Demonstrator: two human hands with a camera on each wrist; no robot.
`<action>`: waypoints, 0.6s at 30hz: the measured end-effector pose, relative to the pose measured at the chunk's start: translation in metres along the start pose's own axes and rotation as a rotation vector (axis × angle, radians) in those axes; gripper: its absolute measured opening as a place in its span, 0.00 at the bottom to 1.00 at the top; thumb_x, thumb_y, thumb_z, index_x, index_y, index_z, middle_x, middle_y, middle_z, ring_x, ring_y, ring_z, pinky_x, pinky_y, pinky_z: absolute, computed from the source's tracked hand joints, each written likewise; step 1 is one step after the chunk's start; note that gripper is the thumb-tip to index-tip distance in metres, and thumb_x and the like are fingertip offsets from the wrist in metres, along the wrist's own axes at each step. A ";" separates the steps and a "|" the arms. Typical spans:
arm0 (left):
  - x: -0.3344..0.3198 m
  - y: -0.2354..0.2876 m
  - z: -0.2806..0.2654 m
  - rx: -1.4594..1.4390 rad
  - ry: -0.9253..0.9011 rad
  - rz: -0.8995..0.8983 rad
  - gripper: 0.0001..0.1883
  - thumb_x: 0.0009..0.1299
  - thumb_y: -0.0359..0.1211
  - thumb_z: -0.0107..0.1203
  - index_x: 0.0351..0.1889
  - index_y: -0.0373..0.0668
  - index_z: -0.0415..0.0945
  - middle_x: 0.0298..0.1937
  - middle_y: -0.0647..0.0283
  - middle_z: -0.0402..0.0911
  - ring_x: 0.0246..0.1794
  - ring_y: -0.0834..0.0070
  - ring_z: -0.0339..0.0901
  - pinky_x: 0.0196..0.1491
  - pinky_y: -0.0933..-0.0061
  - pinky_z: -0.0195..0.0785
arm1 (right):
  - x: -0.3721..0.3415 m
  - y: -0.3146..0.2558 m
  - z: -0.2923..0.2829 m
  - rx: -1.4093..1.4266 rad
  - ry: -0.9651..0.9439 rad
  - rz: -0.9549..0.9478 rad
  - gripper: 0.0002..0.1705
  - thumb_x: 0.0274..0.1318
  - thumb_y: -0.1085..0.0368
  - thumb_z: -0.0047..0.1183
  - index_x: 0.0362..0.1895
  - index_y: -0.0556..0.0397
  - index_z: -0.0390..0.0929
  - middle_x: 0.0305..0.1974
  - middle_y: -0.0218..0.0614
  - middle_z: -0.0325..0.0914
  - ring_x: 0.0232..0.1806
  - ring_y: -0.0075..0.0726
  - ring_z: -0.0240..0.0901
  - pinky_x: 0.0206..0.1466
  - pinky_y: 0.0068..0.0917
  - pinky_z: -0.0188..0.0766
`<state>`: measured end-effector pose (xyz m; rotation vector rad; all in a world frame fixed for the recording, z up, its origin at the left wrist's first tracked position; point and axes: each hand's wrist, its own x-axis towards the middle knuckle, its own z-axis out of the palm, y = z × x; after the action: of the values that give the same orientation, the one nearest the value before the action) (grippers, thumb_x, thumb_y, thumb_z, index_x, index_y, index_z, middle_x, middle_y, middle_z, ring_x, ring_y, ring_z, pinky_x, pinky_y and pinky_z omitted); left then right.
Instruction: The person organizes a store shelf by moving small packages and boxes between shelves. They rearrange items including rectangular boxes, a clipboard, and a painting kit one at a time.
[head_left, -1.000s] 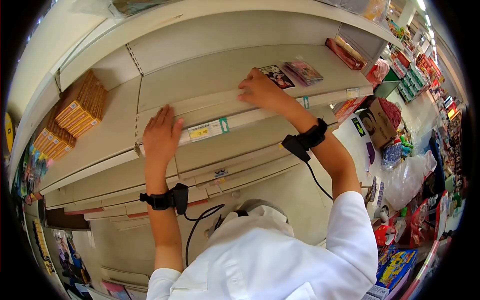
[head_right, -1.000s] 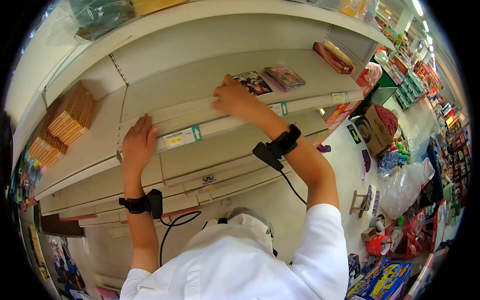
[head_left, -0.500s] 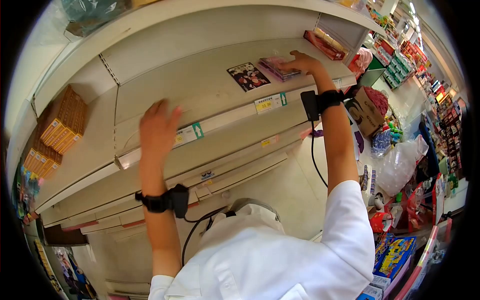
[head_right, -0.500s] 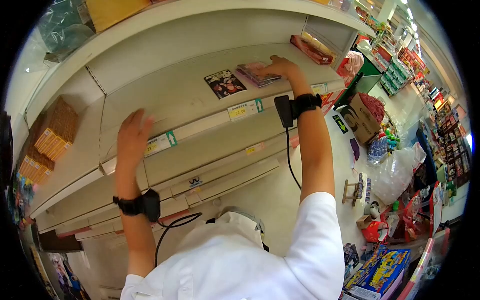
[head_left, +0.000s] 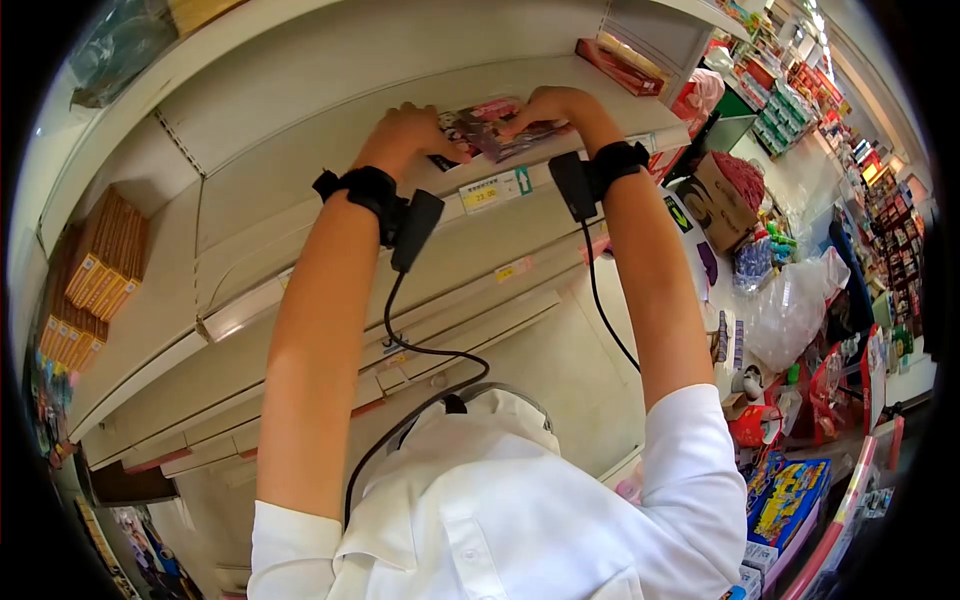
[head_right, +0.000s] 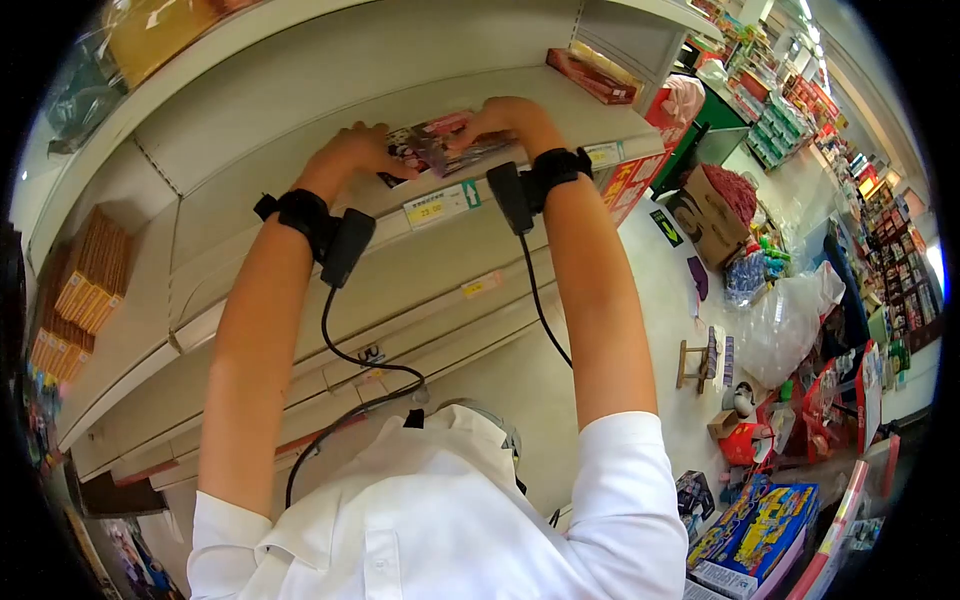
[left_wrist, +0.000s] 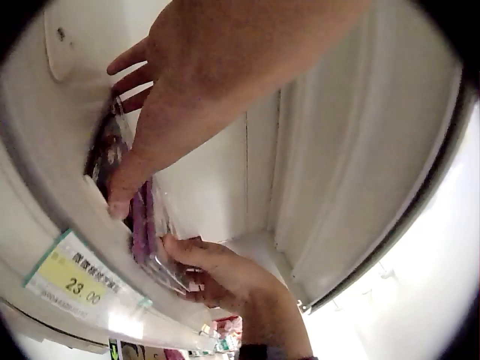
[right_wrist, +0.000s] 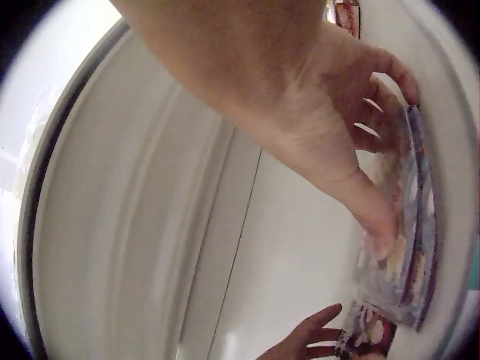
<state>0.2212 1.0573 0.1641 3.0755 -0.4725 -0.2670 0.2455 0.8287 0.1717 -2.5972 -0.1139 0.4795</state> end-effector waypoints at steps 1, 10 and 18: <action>0.008 -0.003 0.005 0.019 0.028 -0.011 0.56 0.37 0.69 0.58 0.57 0.36 0.64 0.55 0.45 0.68 0.57 0.52 0.63 0.54 0.61 0.62 | 0.001 -0.001 0.000 -0.034 0.001 0.022 0.43 0.22 0.36 0.67 0.36 0.60 0.76 0.37 0.45 0.74 0.37 0.45 0.70 0.39 0.37 0.66; -0.003 -0.014 0.006 -0.083 0.101 -0.094 0.51 0.37 0.65 0.63 0.52 0.35 0.70 0.55 0.46 0.65 0.57 0.51 0.64 0.53 0.63 0.63 | 0.002 0.099 -0.103 -0.342 0.552 -0.102 0.54 0.36 0.35 0.56 0.60 0.62 0.59 0.52 0.50 0.70 0.57 0.55 0.63 0.56 0.38 0.62; -0.005 -0.002 0.001 -0.081 0.068 -0.106 0.46 0.40 0.62 0.64 0.53 0.43 0.70 0.56 0.52 0.67 0.55 0.52 0.65 0.52 0.38 0.55 | 0.054 0.251 -0.134 -0.522 0.804 0.524 0.44 0.37 0.37 0.56 0.54 0.55 0.66 0.45 0.52 0.73 0.51 0.53 0.68 0.52 0.39 0.65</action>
<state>0.2168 1.0602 0.1641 3.0226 -0.2890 -0.1774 0.3423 0.5571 0.1426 -3.0982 0.8204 -0.5292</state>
